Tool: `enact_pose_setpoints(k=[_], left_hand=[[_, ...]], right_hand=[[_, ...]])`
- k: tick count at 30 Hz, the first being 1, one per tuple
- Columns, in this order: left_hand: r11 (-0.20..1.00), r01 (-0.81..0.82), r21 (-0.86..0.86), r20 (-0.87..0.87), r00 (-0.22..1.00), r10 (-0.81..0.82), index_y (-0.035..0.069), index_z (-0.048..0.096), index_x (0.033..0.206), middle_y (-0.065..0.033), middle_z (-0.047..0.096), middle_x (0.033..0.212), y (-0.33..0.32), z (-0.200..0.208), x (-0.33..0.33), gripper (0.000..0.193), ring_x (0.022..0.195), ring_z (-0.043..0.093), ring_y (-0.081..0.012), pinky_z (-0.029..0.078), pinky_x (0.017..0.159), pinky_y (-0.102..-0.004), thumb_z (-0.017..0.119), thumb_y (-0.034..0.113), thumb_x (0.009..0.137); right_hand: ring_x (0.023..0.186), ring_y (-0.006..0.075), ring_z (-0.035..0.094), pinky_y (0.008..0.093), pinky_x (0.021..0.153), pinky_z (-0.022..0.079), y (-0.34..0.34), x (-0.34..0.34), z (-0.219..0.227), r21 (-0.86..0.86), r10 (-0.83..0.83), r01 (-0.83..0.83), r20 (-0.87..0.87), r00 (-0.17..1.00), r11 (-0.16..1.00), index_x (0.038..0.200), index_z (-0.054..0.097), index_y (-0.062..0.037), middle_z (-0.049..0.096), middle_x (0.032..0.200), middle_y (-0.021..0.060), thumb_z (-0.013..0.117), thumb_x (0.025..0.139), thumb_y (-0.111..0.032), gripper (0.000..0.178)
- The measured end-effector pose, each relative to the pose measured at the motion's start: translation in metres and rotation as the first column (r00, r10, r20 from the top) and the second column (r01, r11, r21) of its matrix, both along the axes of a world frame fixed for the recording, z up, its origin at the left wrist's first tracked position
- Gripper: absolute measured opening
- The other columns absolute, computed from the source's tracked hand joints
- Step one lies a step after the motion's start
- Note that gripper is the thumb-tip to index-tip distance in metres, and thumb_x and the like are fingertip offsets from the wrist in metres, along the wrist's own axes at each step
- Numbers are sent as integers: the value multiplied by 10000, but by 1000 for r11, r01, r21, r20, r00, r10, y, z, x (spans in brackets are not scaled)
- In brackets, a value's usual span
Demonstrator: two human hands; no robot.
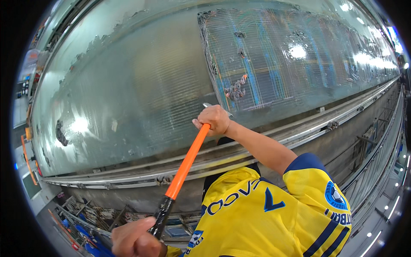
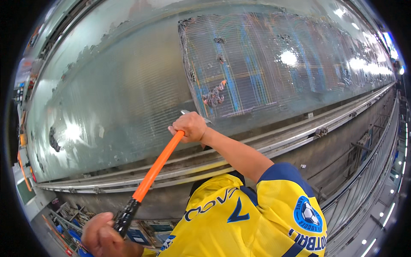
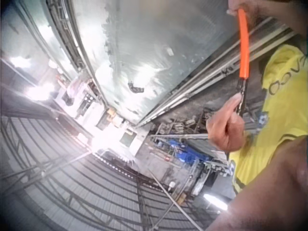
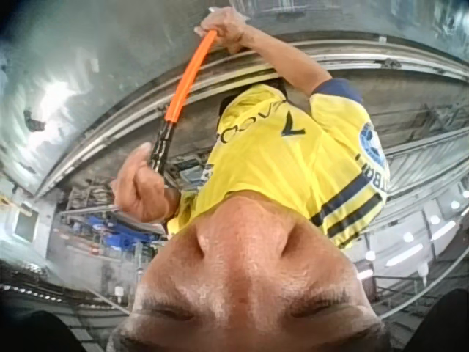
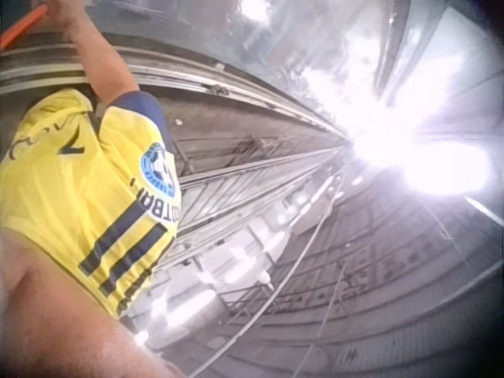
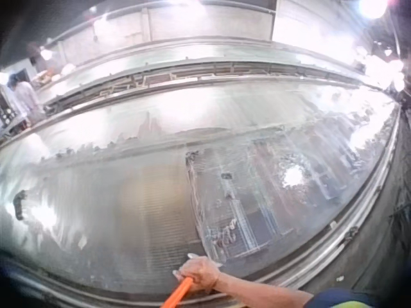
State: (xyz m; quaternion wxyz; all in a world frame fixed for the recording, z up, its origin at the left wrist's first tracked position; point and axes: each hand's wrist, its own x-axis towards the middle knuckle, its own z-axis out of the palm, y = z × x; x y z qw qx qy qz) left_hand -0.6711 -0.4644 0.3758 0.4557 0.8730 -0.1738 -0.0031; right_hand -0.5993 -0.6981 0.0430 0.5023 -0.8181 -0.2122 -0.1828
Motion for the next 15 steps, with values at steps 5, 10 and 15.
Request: enact_pose_setpoints(k=[5,10,15], left_hand=[[970,124,209,345,919,-192,-12,757,1078,-89,667,711,19,-8,114,203,506,527,-64,398,442,-227,589,79,1009],[779,142,611,462,735,-496,-113,599,1296,-310,622,1168,35,20,263,398,773,623,-227,500,651,-331,543,100,964],[919,279,278,224,912,-345,-154,562,1323,-206,629,1047,12,-25,373,495,734,578,-137,447,619,-206,547,190,968]], right_hand=[[490,312,549,437,456,413,-10,93,-11,14,-104,103,23,994,995,607,459,-111,504,536,75,701,887,-170,375],[474,331,506,422,459,391,-24,222,-10,89,-144,139,53,988,986,605,440,-68,468,543,119,715,885,-136,398],[592,385,593,459,535,470,-43,340,-26,27,-160,160,-1,987,987,723,633,-129,608,644,135,692,875,-210,181]])
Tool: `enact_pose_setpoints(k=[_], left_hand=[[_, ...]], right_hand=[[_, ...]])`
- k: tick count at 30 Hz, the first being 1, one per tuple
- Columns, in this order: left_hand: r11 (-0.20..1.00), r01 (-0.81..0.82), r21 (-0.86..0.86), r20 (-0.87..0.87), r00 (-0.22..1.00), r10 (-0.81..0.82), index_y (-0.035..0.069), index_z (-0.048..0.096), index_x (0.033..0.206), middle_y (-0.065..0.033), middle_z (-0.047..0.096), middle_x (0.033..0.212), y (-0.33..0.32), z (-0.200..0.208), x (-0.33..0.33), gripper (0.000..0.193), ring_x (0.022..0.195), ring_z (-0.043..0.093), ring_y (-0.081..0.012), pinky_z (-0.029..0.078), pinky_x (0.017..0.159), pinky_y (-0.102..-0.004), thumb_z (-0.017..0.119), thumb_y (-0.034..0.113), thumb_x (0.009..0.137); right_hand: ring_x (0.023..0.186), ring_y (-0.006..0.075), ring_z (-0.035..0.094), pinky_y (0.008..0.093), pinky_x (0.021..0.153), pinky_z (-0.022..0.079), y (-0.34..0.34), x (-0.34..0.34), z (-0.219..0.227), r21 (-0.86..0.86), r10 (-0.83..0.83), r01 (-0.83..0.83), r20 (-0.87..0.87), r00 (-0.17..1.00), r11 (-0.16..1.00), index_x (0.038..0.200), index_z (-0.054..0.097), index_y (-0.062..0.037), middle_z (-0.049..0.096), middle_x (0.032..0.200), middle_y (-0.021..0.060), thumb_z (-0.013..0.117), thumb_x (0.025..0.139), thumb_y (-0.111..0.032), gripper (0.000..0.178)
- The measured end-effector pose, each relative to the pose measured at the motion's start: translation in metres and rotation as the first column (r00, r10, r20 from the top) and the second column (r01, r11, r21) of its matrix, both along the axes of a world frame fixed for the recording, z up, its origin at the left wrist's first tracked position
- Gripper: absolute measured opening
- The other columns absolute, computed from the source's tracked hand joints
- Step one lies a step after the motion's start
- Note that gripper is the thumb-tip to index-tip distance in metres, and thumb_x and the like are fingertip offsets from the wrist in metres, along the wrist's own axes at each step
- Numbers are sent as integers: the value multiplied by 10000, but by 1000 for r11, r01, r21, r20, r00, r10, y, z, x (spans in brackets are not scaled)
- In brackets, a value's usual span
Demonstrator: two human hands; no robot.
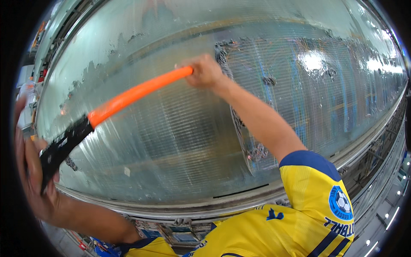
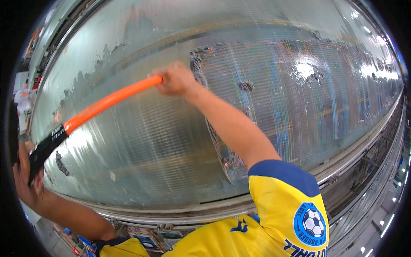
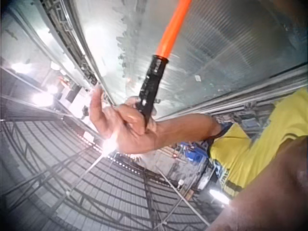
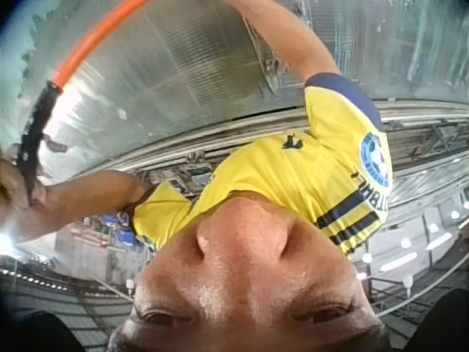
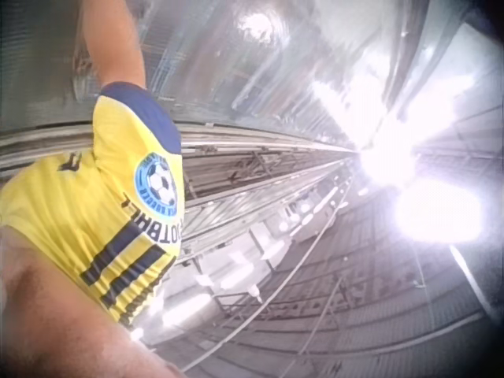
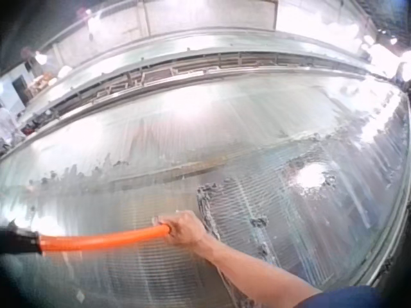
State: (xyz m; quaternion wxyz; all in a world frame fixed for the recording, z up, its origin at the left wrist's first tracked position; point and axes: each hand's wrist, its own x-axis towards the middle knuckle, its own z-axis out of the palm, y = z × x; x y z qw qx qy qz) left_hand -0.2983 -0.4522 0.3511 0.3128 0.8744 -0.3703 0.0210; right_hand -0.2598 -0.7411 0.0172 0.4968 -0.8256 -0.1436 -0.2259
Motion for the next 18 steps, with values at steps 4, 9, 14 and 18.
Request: enact_pose_setpoints(k=[4,9,14,18], left_hand=[[963,-150,-225,-319,945,72,-51,642,1275,-54,652,806,-36,-17,12,397,592,511,-45,392,535,-160,582,208,980],[674,-686,-274,-514,697,500,44,727,1163,34,504,601,-59,-95,-105,218,440,419,-48,362,415,-231,639,149,994],[612,-767,-194,-593,588,549,-13,666,1189,73,390,505,53,-55,-280,246,384,345,-28,348,363,-238,624,129,993],[557,-829,-42,-646,448,618,-39,719,1072,-7,545,560,61,-22,-412,234,432,462,-66,360,430,-225,695,127,908]], right_hand=[[723,355,671,452,653,562,-68,116,-5,-272,-19,22,15,1000,962,873,743,-223,682,725,92,698,805,-228,82],[872,329,705,458,772,570,-52,84,-32,-418,393,-354,6,920,837,936,746,-228,740,890,59,713,775,-187,169],[781,328,681,459,694,551,67,-82,-28,-253,571,-518,233,787,817,832,682,-190,696,776,42,752,826,-269,105],[638,326,625,471,554,472,90,-234,2,-291,667,-656,-72,741,697,687,550,-146,592,633,72,710,893,-325,316]])
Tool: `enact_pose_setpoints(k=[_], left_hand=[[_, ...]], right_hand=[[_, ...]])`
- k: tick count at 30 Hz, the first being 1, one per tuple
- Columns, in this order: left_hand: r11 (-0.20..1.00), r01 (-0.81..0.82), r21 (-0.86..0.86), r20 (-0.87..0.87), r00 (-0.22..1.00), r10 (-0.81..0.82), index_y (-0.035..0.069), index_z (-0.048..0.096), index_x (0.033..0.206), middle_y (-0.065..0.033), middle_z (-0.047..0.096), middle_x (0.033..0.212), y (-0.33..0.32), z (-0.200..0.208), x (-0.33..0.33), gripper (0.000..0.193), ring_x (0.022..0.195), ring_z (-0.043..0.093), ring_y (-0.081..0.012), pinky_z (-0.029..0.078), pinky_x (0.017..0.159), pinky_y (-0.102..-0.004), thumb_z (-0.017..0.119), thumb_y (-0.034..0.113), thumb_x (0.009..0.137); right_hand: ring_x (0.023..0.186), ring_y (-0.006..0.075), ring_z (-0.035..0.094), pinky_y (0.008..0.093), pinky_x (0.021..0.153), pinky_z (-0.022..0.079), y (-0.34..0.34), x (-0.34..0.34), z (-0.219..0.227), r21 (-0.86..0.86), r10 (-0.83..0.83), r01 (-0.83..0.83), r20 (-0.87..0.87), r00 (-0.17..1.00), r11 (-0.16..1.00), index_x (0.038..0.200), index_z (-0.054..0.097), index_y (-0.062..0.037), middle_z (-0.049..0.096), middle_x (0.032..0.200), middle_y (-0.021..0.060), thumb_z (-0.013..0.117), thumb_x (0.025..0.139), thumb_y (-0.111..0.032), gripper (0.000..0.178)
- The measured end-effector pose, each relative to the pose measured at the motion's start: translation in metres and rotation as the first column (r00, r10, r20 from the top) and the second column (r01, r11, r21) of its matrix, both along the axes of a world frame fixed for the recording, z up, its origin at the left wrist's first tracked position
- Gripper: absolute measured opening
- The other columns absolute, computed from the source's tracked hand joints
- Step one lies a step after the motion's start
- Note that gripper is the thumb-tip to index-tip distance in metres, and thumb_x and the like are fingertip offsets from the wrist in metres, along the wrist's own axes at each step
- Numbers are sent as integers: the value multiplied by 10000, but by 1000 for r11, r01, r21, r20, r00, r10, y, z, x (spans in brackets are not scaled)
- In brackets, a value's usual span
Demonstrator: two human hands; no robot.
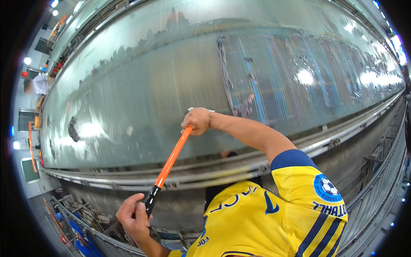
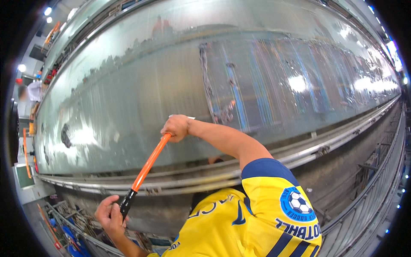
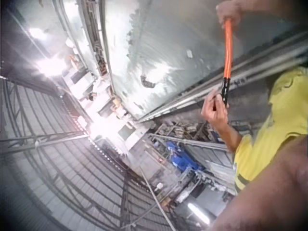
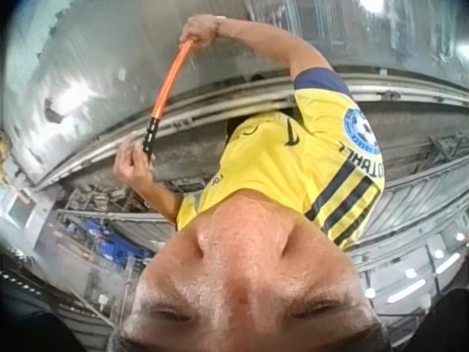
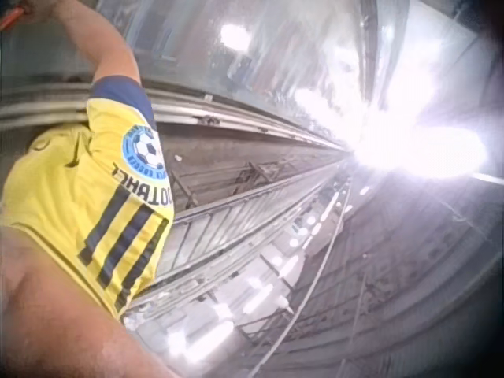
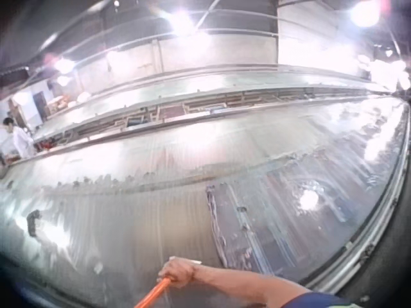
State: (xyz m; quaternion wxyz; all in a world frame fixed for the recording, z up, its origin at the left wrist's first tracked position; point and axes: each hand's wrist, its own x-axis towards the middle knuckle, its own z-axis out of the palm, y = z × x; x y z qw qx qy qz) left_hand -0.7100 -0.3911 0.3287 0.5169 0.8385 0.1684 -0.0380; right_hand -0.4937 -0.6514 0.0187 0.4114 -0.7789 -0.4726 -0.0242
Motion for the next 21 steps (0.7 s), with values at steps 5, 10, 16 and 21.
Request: enact_pose_setpoints(k=[5,10,16,21], left_hand=[[965,241,107,176,950,-257,-39,755,985,-31,600,597,-19,14,-105,275,481,514,-86,380,478,-240,742,218,887],[851,403,337,274,823,-498,-36,751,972,-60,648,661,-45,26,-99,287,462,514,-105,381,480,-258,688,239,919],[934,308,184,158,928,-337,-59,717,977,-163,682,822,-82,54,-20,239,657,583,-144,449,627,-318,610,150,934],[809,506,299,297,757,-583,-106,656,1008,-186,654,841,-42,46,93,240,678,587,-170,479,646,-332,515,86,978]], right_hand=[[562,327,566,466,493,409,-28,-128,22,74,-66,68,-24,998,995,642,470,-111,519,582,80,706,915,-317,415],[498,318,552,448,446,408,-56,-175,21,141,-263,261,-1,965,955,575,451,-116,489,526,76,706,903,-262,439],[491,305,556,438,439,415,-68,-121,15,221,-464,452,1,886,864,584,458,-119,504,531,65,713,899,-239,422],[503,317,571,445,442,421,-72,-37,11,215,-486,485,-55,872,847,613,498,-127,539,550,64,701,908,-243,377]])
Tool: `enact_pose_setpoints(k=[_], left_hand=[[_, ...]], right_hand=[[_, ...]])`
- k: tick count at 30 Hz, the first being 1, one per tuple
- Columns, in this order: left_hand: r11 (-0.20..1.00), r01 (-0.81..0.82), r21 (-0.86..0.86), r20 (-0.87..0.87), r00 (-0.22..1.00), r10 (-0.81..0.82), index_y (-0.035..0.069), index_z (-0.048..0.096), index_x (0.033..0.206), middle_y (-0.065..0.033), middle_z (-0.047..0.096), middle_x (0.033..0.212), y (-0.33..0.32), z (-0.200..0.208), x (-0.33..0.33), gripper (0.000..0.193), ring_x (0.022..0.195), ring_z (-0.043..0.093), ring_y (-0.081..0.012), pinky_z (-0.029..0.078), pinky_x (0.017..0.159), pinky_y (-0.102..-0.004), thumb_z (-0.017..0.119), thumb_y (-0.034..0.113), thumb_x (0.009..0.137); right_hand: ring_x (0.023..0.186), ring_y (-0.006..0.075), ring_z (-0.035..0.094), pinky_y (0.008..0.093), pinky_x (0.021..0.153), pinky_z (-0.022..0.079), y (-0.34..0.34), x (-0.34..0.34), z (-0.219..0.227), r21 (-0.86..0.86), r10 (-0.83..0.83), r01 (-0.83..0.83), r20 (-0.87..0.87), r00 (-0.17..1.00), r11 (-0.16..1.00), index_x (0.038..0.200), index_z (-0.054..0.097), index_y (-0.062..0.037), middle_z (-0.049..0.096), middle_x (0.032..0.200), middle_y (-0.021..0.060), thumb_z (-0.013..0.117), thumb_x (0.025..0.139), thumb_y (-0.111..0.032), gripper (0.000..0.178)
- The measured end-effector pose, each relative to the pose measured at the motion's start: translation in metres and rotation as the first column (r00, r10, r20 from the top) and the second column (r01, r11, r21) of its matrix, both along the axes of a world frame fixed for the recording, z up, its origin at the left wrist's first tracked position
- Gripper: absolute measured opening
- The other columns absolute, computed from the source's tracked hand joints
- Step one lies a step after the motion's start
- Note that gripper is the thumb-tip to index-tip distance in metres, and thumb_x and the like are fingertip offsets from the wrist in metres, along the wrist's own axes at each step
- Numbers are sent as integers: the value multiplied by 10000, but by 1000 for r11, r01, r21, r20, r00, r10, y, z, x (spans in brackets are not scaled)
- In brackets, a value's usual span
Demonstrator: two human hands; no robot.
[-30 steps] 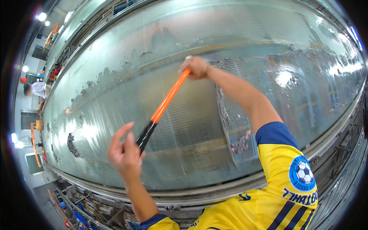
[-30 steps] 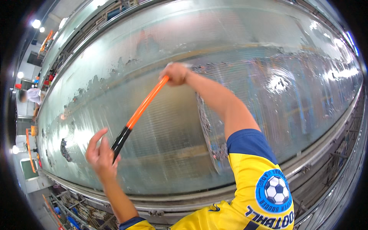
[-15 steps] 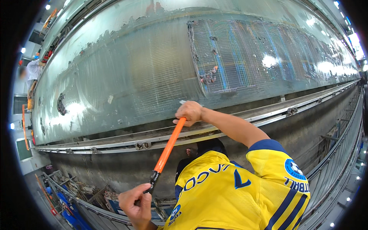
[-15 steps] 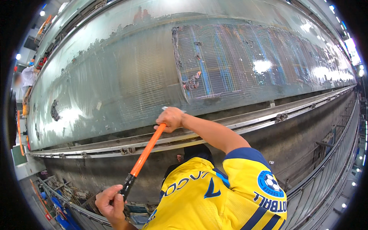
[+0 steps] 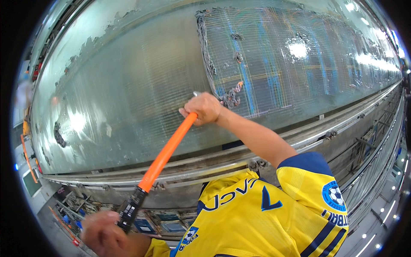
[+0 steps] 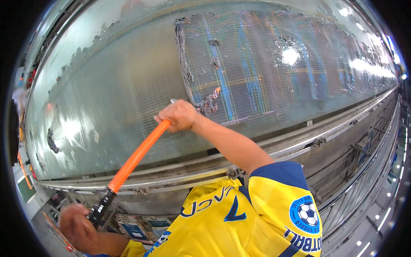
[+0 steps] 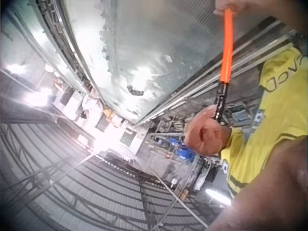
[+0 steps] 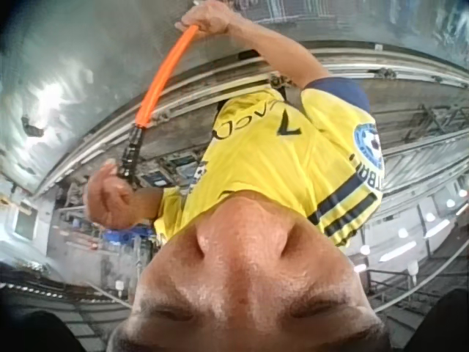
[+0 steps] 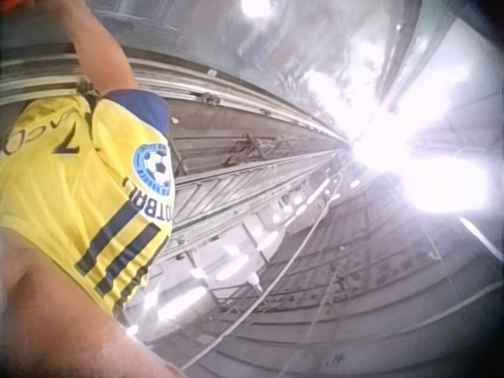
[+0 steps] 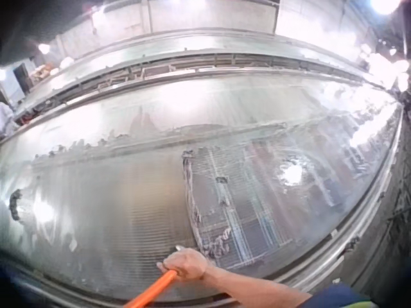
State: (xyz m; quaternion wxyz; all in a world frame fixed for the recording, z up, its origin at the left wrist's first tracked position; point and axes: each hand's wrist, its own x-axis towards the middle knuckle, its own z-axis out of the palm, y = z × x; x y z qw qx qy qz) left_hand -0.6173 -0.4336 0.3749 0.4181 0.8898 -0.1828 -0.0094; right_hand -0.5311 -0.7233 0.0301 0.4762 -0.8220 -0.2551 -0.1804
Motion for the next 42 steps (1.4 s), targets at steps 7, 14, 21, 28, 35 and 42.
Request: enact_pose_setpoints(k=[7,14,21,28,35,42], left_hand=[[902,231,365,396,838,-375,-163,632,1179,-315,642,1159,-4,16,194,327,933,670,-309,535,840,-388,467,91,1056],[989,33,-146,21,999,-30,-86,569,1363,-93,603,860,-25,-4,326,467,664,516,-119,393,565,-232,548,136,953],[842,-468,-268,-277,875,398,5,700,1192,69,411,496,-98,-107,199,240,396,371,-20,382,379,-236,606,120,1002],[785,-588,-196,-405,777,481,-43,696,1105,19,465,507,33,-84,-25,216,395,407,-52,405,385,-243,613,54,930],[873,-448,-193,-367,858,359,-24,764,991,11,529,526,27,-38,-180,224,428,454,-72,403,469,-241,699,125,836],[990,-100,-95,-259,963,72,26,777,1105,-25,605,616,-46,5,-152,226,476,520,-77,381,456,-247,622,144,990]], right_hand=[[627,360,642,467,553,511,-30,152,-5,53,-30,38,-136,990,998,764,667,-140,662,680,88,702,842,-215,113],[703,381,655,455,621,540,-62,312,-9,-42,-123,118,-154,980,992,852,723,-199,688,745,99,668,807,-198,72],[764,335,701,462,653,557,-79,361,-45,-222,150,-124,106,983,967,882,739,-252,729,803,49,692,786,-236,108],[676,344,657,496,597,520,44,120,-34,-209,394,-369,90,915,905,757,657,-184,646,685,62,698,864,-342,195],[598,369,596,503,519,439,30,-108,12,-178,304,-328,-148,941,928,624,519,-120,567,598,90,625,955,-311,397],[531,338,554,455,490,428,-13,-127,9,-59,158,-159,-33,987,985,580,469,-102,500,550,88,692,909,-220,414]])
